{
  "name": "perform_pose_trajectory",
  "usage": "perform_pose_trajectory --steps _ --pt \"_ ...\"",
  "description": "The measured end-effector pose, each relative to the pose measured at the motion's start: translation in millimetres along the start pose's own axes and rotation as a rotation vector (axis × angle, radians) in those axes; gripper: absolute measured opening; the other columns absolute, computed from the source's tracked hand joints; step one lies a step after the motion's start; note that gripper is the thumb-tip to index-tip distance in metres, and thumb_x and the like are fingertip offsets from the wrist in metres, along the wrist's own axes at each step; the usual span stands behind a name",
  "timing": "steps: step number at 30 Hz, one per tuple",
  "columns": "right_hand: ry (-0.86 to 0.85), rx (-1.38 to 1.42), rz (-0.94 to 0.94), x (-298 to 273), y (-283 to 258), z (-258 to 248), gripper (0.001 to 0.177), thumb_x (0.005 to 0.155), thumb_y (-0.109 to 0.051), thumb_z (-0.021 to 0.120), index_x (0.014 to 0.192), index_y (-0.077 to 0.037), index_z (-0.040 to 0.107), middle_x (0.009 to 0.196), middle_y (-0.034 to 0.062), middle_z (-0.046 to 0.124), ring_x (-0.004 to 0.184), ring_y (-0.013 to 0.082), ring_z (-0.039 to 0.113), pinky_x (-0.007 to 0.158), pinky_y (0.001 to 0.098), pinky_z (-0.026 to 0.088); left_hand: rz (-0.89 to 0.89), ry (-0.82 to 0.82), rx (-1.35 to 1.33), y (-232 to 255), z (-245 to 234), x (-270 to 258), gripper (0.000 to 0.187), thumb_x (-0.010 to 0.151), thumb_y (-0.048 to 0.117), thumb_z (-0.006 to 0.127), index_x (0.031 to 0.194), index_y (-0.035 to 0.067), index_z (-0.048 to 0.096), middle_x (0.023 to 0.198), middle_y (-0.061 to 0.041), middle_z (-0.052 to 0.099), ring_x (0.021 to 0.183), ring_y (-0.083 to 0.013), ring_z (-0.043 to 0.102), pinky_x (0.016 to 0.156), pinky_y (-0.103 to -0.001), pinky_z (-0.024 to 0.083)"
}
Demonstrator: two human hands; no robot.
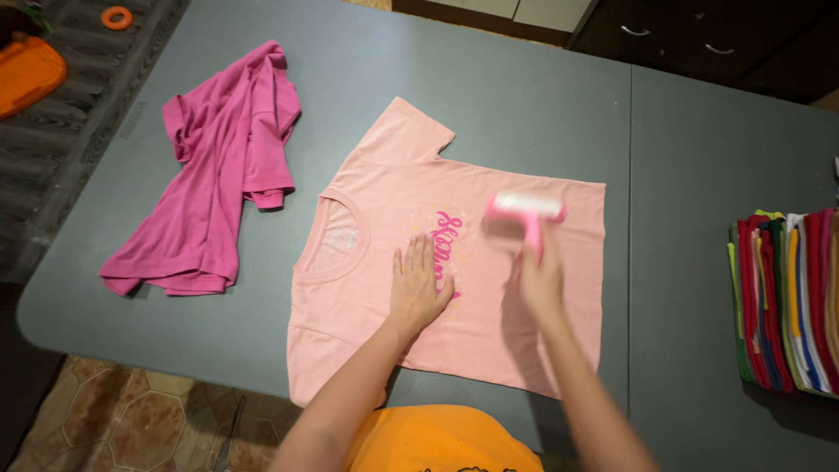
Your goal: The person uses a pink lint roller to clean two t-shirts laid out on a table. They roll the device over the surface of a peach t-shirt and then a pink t-shirt, removing lint or debris. The person folds the peach t-shirt and places it on a stack of other clothes.
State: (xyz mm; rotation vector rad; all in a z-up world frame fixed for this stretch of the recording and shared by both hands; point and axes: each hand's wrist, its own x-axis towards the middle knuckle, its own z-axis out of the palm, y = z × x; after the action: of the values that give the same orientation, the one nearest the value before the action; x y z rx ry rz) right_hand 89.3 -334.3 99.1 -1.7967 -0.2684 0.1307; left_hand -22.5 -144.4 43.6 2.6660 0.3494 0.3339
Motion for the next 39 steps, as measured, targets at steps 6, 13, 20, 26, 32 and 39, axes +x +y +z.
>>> perform_pose_trajectory --steps 6,13,20,26,32,39 --pt "0.031 0.302 0.267 -11.8 27.1 30.5 0.056 0.108 -0.013 0.044 0.164 -0.02 0.038 0.087 -0.0059 0.055 0.06 0.0013 0.048 0.051 0.0209 0.043 0.007 0.013 0.012 0.2 1.0 0.3 0.087 0.091 0.042 0.057 0.155 -0.008 0.026 0.16 -0.025 0.033 0.152 -0.0363 0.026 0.123 -0.058 0.014" --pt "-0.069 0.231 0.238 119.3 26.6 31.9 0.057 0.105 -0.015 0.043 0.16 -0.022 0.03 0.074 -0.0004 0.058 0.044 0.0075 0.047 0.038 0.0259 0.041 0.014 0.006 0.013 0.7 -2.1 -2.1 0.079 0.091 0.042 0.058 0.151 -0.004 0.037 0.16 -0.024 0.034 0.152 -0.0357 0.026 0.123 -0.058 0.014" --pt "0.107 -0.741 -0.785 -41.4 17.2 15.4 0.046 0.118 -0.017 0.04 0.163 -0.011 0.033 0.137 0.0223 0.06 0.12 0.0302 0.062 0.099 0.0362 0.055 0.006 -0.01 0.005 -1.7 -1.3 -2.5 0.078 0.09 0.043 0.057 0.151 -0.003 0.038 0.161 -0.023 0.033 0.153 -0.0346 0.025 0.123 -0.058 0.013" --pt "-0.06 0.342 0.29 -4.6 13.9 60.8 0.056 0.107 -0.013 0.045 0.163 -0.021 0.04 0.102 -0.0004 0.054 0.068 0.0033 0.045 0.055 0.0209 0.04 0.007 -0.028 0.035 -3.1 1.3 -3.1 0.079 0.091 0.044 0.055 0.151 -0.004 0.037 0.162 -0.023 0.032 0.153 -0.0345 0.024 0.123 -0.058 0.012" --pt "-0.146 0.215 0.278 118.7 6.0 79.2 0.058 0.104 -0.016 0.042 0.159 -0.026 0.026 0.07 -0.0053 0.056 0.045 0.0041 0.047 0.039 0.0234 0.041 0.013 -0.021 0.042 -3.7 2.9 -3.6 0.08 0.091 0.045 0.055 0.152 -0.004 0.036 0.162 -0.023 0.032 0.153 -0.0342 0.024 0.124 -0.057 0.011" --pt "-0.115 0.206 0.133 -22.1 20.5 76.7 0.057 0.106 -0.02 0.049 0.163 -0.018 0.039 0.081 0.0009 0.053 0.057 0.006 0.046 0.049 0.0239 0.041 0.003 0.009 -0.009 -4.1 2.8 -1.6 0.089 0.09 0.045 0.055 0.156 -0.01 0.029 0.161 -0.025 0.031 0.153 -0.0352 0.025 0.123 -0.057 0.013"
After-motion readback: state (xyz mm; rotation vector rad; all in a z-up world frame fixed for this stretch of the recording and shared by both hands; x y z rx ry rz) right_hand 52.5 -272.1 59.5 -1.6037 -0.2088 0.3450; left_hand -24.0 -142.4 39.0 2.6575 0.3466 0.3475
